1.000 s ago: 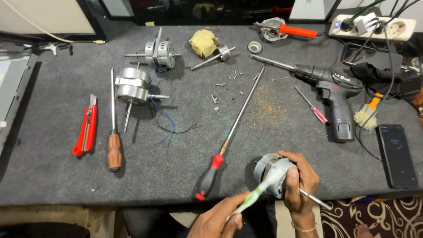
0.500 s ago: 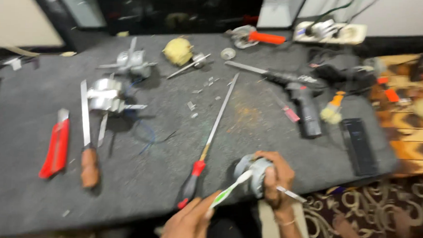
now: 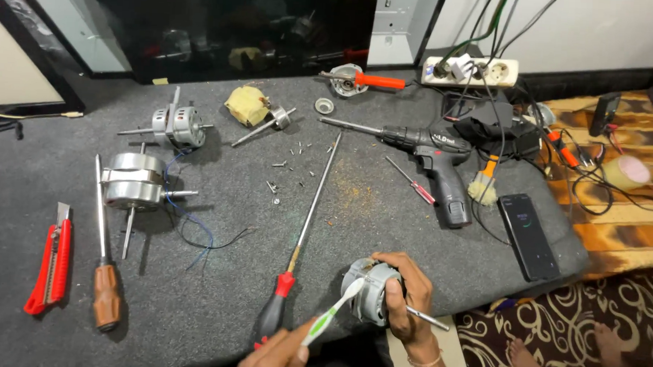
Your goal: Disassembling and cleaning a small electric motor using a screwdriver and a toothbrush
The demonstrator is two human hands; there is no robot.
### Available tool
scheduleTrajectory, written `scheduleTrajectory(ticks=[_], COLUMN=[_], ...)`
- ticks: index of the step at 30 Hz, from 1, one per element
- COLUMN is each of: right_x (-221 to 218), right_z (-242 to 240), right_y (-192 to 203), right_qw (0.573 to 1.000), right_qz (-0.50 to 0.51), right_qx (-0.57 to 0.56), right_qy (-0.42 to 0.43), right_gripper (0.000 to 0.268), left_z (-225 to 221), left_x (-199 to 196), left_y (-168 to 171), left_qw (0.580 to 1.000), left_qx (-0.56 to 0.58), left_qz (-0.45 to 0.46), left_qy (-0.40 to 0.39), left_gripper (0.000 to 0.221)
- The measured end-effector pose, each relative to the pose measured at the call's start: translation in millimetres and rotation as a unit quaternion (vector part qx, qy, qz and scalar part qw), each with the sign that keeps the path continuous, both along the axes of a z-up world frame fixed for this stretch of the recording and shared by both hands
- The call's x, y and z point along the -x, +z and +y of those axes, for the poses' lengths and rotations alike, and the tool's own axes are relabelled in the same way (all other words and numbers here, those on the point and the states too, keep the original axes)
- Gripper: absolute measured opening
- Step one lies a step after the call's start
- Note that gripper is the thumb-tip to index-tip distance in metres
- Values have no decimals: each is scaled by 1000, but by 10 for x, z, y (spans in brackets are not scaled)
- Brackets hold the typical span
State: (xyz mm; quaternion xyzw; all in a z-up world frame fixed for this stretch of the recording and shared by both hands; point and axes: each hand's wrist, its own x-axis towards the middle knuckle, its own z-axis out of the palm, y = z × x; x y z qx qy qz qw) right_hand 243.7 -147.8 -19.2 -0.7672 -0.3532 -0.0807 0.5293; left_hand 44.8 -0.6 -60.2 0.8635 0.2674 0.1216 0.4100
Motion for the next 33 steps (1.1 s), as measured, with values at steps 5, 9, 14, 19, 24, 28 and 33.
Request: scheduleTrajectory(ticks=[5,9,14,19,24,28,33], right_x=[-45,-65,-31,-23,-21,-41,28], right_z=[-7,-19,-6,-3,-12,7,-1], right_y=[1,-39,-8,-37,-30,-20,-54], right_qw=[1000,1000,1000,1000,1000,1000,1000], right_qz=[2,5,14,17,8,9,6], right_qx=[-3,-2,-1,0,8,18,20], right_qy=[-5,-3,6,-4,-9,-7,-5], right_gripper=[54,54,57,58,56,57,55], left_z=[-18,312,454,109,-116,107,74], left_x=[118,159,283,56,205,50,-60], left_y=[-750,-481,-155,-83,-830,10,530], left_qw=[999,998,988,980,965,932,911], left_qx=[27,43,67,144,136,177,191], left_qz=[-9,52,138,123,186,265,323], left_qy=[27,13,26,-66,-128,-172,-168], left_gripper=[41,40,42,44,42,44,44])
